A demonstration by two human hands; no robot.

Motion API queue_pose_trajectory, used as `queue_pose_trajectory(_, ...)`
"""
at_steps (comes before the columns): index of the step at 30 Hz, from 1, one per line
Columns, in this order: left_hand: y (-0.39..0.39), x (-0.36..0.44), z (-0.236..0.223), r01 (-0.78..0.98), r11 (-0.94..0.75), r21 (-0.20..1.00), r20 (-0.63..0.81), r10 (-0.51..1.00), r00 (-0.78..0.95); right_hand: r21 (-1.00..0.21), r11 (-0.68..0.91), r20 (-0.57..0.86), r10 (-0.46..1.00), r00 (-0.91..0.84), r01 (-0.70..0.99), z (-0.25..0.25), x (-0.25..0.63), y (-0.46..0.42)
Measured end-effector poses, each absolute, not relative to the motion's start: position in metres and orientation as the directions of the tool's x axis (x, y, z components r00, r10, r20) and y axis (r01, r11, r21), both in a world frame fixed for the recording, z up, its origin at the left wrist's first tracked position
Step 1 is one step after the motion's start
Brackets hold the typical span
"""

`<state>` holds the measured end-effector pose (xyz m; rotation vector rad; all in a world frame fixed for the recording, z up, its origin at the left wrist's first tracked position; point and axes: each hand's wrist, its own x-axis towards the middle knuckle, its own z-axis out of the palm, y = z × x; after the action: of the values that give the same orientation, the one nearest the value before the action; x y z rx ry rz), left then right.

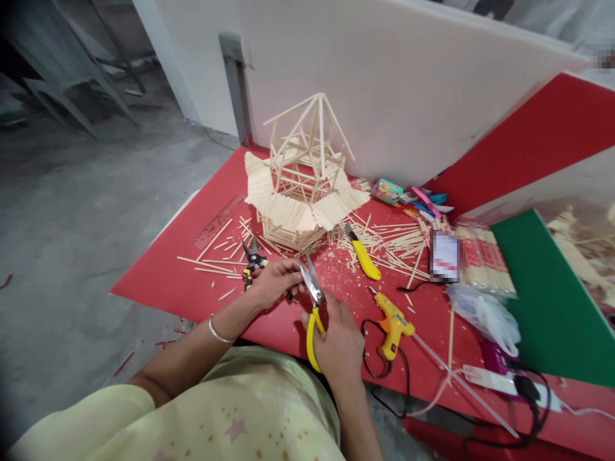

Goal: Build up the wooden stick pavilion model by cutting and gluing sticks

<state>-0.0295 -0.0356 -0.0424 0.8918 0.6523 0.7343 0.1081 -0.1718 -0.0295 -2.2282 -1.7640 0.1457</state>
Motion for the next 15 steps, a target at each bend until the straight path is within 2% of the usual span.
queue_pose_trajectory(5,-0.036,-0.026,-0.052,-0.224,0.332,0.916,-0.166,0.824,0.541,-0.268,-0.233,0.081,0.961,0.263,0.935,-0.032,0.110,-0.174)
queue_pose_trajectory(7,-0.035,-0.023,-0.057,-0.133,0.199,0.971,-0.102,0.848,0.521,-0.267,-0.270,0.074,0.951,0.300,0.925,-0.040,0.115,-0.177)
queue_pose_trajectory(9,-0.033,-0.025,-0.057,-0.005,-0.029,1.000,0.028,0.871,0.491,-0.272,-0.306,0.061,0.941,0.334,0.912,-0.048,0.121,-0.180)
queue_pose_trajectory(12,-0.022,-0.046,-0.045,0.210,-0.311,0.927,0.197,0.880,0.432,-0.275,-0.331,0.025,0.936,0.351,0.903,-0.055,0.126,-0.183)
queue_pose_trajectory(15,0.001,-0.094,-0.029,0.501,-0.351,0.791,0.221,0.928,0.301,-0.250,-0.328,-0.006,0.941,0.338,0.911,-0.051,0.126,-0.180)
